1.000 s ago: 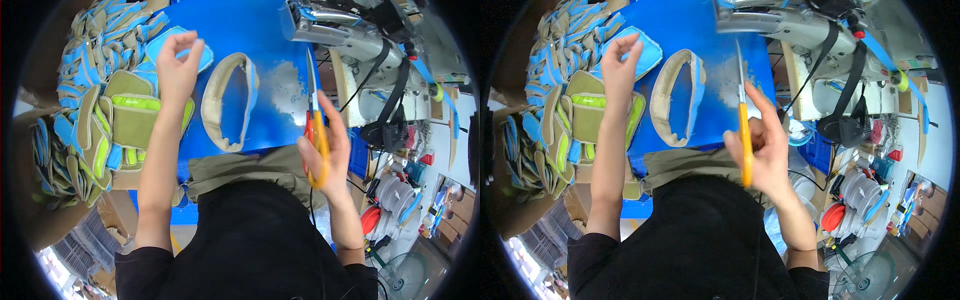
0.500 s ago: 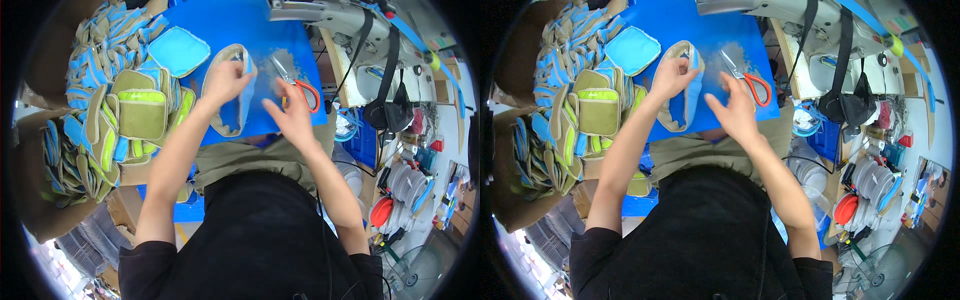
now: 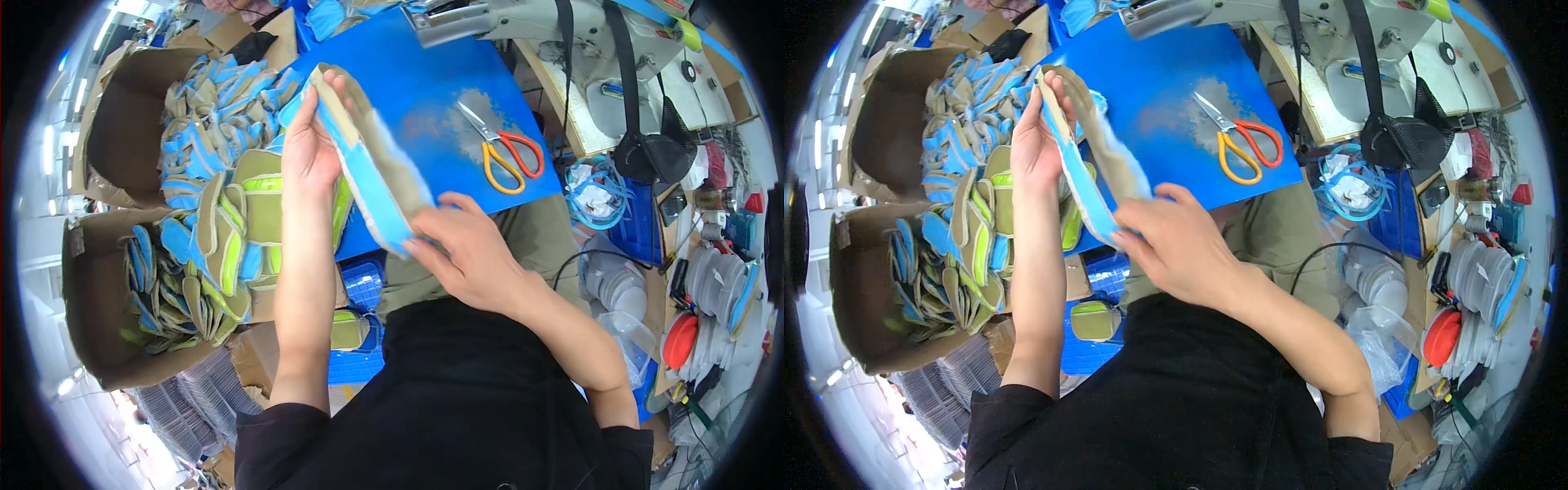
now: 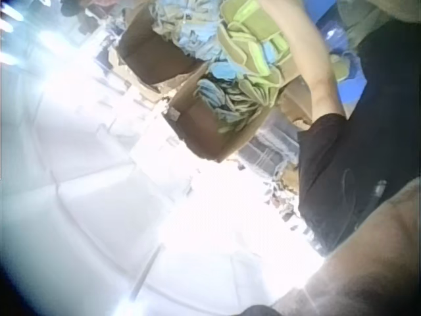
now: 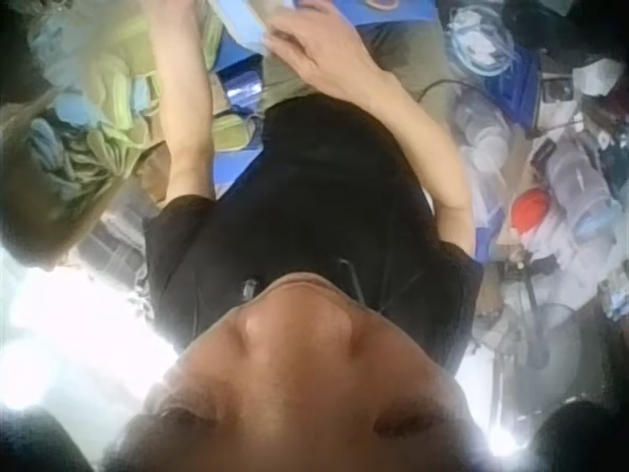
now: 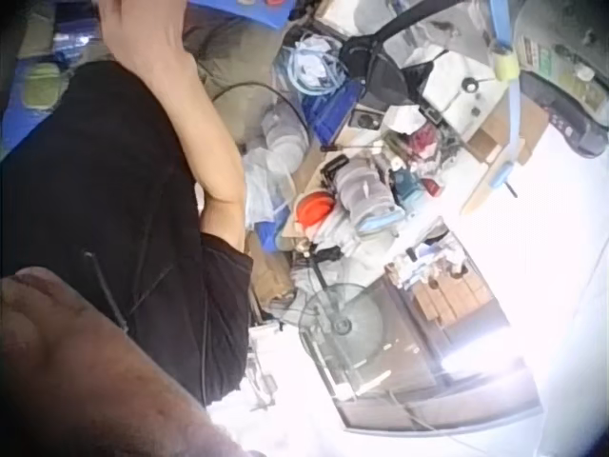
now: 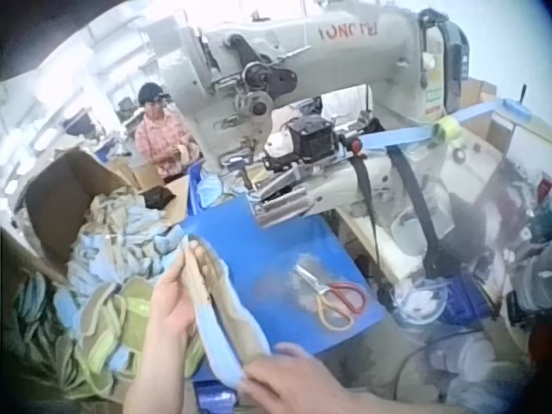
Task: The person sews blue and green fabric masks using a sewing machine, trims excess threads with scissors, and inspects the finished pieces. They handle multiple masks one at a time, aligning edges and guiding them through the machine before cutting threads and stacking the completed items.
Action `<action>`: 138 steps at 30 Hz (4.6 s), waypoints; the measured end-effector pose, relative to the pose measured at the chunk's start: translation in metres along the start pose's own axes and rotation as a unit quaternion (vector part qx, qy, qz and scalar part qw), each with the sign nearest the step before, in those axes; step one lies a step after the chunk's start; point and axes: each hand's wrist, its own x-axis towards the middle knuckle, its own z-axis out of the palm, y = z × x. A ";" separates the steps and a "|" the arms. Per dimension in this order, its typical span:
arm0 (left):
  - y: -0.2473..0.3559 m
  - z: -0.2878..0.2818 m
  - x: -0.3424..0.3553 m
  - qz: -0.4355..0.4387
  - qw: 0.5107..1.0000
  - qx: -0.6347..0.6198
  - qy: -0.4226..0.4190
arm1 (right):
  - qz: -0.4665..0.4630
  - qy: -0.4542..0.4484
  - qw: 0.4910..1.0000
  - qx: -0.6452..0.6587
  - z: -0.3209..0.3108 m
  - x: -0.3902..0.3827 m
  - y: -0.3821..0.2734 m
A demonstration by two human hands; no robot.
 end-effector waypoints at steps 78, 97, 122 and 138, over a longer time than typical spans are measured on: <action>-0.085 0.040 -0.097 0.058 0.956 0.283 0.045 | 0.118 0.010 0.984 0.134 -0.040 0.032 0.021; 0.027 -0.106 0.021 0.114 0.141 0.983 0.017 | -0.046 -0.161 0.975 -0.149 -0.046 0.003 0.022; 0.061 0.037 -0.103 0.120 0.762 0.636 -0.014 | -0.213 -0.187 0.939 -0.194 -0.062 0.024 -0.046; 0.001 0.049 -0.091 0.100 0.821 0.559 -0.050 | 0.023 0.090 0.995 -0.023 -0.083 0.025 0.024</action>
